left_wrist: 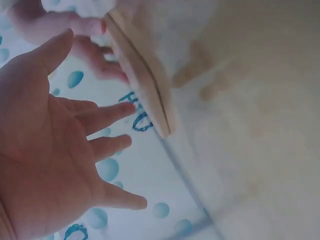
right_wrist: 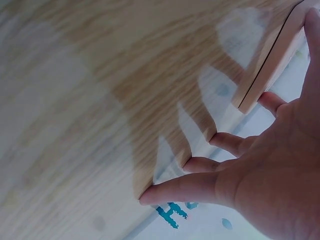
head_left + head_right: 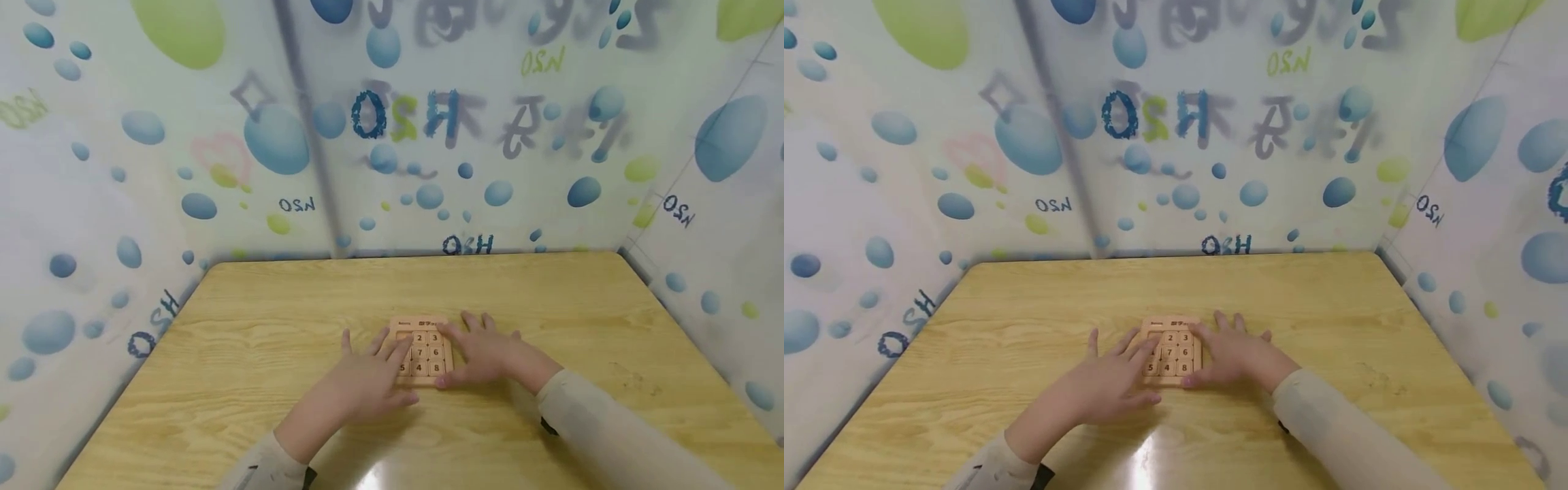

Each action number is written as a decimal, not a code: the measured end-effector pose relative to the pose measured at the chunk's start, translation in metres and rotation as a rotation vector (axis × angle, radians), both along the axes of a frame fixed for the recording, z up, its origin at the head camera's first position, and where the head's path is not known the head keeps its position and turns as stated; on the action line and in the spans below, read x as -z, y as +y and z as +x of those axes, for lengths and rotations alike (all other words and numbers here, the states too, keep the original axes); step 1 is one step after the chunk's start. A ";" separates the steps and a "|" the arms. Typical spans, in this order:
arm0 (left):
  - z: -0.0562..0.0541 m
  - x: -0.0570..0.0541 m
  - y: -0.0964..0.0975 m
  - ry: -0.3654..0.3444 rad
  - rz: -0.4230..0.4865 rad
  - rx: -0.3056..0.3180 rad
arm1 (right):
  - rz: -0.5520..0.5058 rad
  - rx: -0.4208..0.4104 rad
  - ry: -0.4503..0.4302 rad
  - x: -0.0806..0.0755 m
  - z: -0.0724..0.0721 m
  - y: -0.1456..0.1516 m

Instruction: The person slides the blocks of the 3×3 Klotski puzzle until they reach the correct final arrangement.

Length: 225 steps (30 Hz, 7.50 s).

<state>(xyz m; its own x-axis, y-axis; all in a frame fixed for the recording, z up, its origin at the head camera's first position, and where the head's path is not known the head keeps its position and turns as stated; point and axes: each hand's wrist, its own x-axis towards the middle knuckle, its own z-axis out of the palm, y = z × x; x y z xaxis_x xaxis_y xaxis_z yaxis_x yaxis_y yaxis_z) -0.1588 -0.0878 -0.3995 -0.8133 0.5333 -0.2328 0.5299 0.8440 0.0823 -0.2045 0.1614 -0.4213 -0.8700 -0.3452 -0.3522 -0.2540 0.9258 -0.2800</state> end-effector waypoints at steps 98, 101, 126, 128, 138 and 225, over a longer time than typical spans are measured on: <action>0.022 -0.001 -0.012 -0.050 0.063 0.005 | -0.035 0.023 -0.022 -0.004 0.005 0.000; 0.015 -0.001 -0.012 -0.070 0.080 -0.005 | -0.036 0.026 -0.023 -0.004 0.005 0.000; 0.029 0.001 0.007 -0.077 0.000 0.024 | -0.036 0.014 -0.009 -0.005 0.006 0.000; 0.030 0.001 0.004 -0.079 0.003 0.008 | -0.035 0.014 -0.010 -0.006 0.007 -0.001; 0.032 -0.006 -0.006 -0.095 0.015 -0.039 | -0.029 0.018 -0.023 -0.004 0.004 0.000; -0.009 -0.011 -0.017 -0.044 0.097 -0.006 | -0.003 0.006 -0.036 -0.006 0.002 -0.001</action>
